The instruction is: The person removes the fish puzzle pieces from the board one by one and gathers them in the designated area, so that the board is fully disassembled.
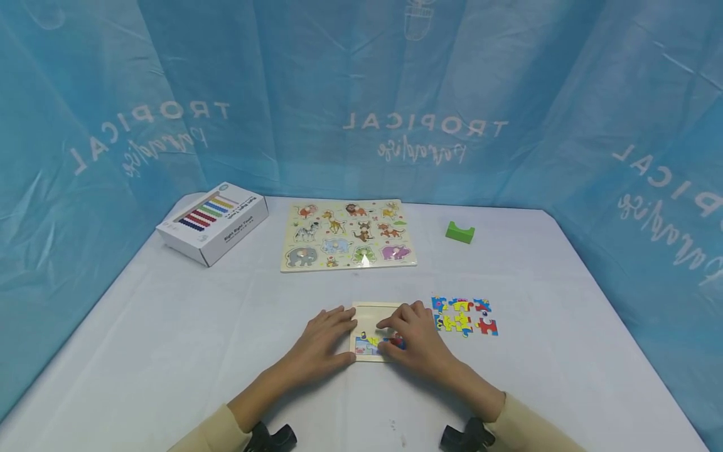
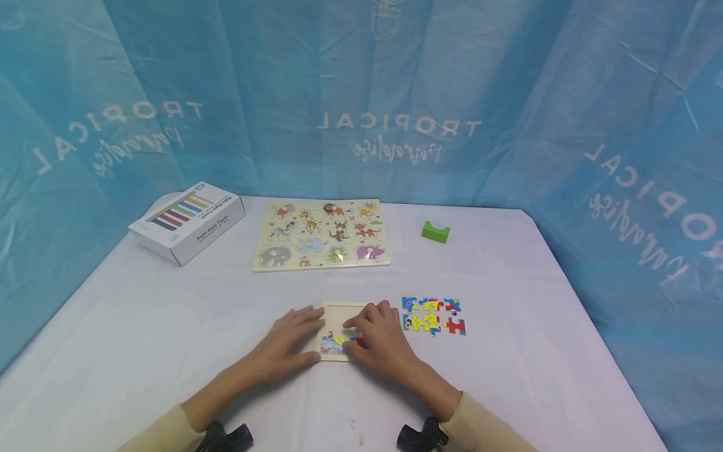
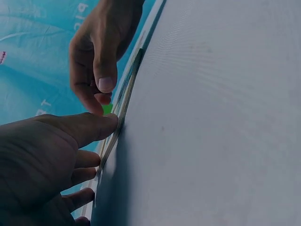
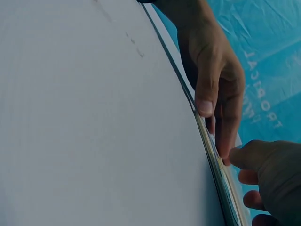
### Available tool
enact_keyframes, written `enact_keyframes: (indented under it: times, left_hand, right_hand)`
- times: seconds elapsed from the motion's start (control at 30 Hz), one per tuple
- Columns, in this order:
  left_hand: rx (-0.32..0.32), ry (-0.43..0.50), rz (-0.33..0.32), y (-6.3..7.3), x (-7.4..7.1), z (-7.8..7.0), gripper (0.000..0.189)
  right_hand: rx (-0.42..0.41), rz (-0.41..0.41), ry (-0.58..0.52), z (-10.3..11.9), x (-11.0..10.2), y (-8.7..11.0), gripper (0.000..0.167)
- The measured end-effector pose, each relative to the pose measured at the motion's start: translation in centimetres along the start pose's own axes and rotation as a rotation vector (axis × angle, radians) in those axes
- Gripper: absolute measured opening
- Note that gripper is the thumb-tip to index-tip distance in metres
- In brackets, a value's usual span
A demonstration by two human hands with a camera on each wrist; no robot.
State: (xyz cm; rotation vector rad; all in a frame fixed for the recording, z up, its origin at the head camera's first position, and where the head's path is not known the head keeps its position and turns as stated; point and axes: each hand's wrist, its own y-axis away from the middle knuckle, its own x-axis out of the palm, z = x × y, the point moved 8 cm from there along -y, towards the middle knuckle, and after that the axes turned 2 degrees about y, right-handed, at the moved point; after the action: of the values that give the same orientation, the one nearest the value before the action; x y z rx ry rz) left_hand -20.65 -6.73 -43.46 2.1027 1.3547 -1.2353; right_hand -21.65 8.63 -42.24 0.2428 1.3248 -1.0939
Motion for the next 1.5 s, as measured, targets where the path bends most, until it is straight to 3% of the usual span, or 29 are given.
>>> enact_keyframes:
  times: [0.4,0.83,1.5]
  left_hand:
    - [0.006,-0.006,-0.017,0.3,-0.1,0.2,0.056]
    - [0.008,-0.013,-0.029,0.2,-0.3,0.0,0.056]
    - [0.026,-0.015,-0.036,0.4,-0.2,0.2,0.057]
  right_hand:
    - [0.024,0.055,0.043,1.2,1.1,-0.6,0.028]
    - [-0.01,0.023,0.113,2.2,1.0,-0.5,0.025]
    - [0.11,0.018,0.139,2.6,1.0,-0.1,0.026]
